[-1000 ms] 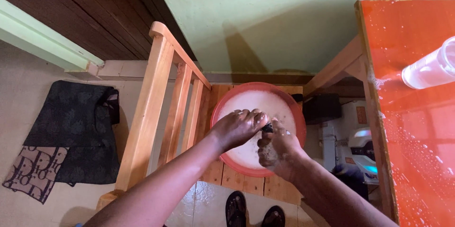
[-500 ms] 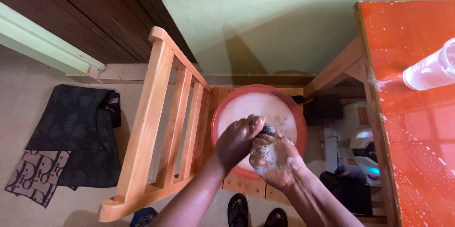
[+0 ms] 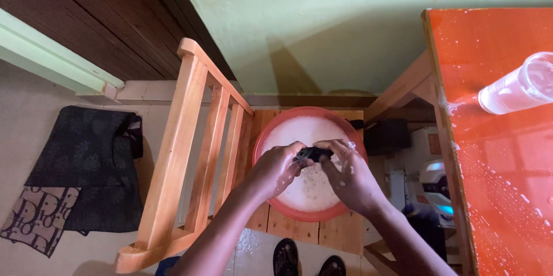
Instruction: Wash a small piece of black clothing by hand using soapy water on a table and in a basin.
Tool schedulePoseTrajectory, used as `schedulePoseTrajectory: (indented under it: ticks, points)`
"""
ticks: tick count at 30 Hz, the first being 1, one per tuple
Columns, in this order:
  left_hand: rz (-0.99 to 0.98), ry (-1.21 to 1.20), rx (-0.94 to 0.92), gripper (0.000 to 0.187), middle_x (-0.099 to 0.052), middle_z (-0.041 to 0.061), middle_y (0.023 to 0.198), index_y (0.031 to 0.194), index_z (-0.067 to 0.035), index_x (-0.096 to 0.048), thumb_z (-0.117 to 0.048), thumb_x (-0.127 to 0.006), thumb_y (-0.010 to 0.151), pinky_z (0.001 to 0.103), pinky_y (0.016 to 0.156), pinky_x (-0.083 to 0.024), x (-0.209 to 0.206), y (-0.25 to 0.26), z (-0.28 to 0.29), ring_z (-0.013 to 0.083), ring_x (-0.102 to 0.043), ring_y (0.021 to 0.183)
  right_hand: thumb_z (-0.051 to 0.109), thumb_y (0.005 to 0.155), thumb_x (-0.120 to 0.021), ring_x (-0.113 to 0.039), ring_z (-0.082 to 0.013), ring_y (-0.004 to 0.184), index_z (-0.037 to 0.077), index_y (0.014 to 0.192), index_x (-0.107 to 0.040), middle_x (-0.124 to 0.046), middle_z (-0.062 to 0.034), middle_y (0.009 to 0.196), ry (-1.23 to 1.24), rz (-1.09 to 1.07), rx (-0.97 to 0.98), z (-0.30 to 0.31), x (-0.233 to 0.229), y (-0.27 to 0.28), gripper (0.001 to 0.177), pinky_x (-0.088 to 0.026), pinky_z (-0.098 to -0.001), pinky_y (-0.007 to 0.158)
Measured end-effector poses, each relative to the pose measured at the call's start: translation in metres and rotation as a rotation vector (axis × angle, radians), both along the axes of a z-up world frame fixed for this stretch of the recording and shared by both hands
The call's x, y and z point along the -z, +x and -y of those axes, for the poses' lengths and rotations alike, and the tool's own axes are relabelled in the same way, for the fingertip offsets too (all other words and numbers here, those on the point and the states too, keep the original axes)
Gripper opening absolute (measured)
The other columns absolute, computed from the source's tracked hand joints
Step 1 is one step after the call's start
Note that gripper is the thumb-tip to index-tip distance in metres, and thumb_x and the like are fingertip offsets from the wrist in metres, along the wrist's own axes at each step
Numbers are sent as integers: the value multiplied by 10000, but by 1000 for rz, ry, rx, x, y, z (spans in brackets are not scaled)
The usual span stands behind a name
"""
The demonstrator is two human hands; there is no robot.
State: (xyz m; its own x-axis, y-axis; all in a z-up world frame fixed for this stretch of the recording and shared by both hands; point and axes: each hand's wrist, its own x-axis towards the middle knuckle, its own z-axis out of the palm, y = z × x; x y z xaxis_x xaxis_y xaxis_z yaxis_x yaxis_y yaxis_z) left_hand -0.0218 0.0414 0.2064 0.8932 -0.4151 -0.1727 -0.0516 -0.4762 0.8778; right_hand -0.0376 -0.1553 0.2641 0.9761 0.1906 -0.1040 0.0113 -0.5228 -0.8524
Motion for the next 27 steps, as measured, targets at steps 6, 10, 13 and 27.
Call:
schedulePoseTrajectory:
  ticks: [6, 10, 13, 27]
  points:
    - [43, -200, -91, 256, -731, 44, 851, 1089, -27, -674, -264, -689, 991, 263, 618, -526, -43, 2, 4, 120, -641, 683, 44, 892, -656, -675, -145, 1118, 54, 1307, -624, -726, -81, 1187, 194, 3, -106, 6, -16, 0, 416, -513, -332, 978]
    - [-342, -260, -278, 268, -662, 50, 755, 1108, -90, -668, -303, -690, 946, 289, 546, -520, -50, 3, 19, 125, -600, 620, 122, 939, -660, -703, -126, 1033, 32, 1227, -652, -759, -86, 1106, 316, -125, -63, 11, -16, 2, 302, -554, -313, 945]
    - [-304, -488, -346, 240, -659, 15, 792, 1058, -33, -663, -242, -703, 947, 307, 568, -534, -54, 4, 31, 121, -623, 669, 189, 948, -687, -718, -109, 925, 0, 1124, -666, -773, -89, 991, 363, -152, 1, 15, -20, 4, 259, -585, -295, 868]
    - [-341, -566, -452, 292, -706, 30, 961, 1032, -93, -634, -342, -712, 900, 286, 604, -609, -131, 4, 96, 95, -707, 779, 189, 1030, -630, -506, -44, 693, 51, 988, -654, -624, 16, 801, 484, 80, 301, 73, -64, 8, 146, -439, -229, 625]
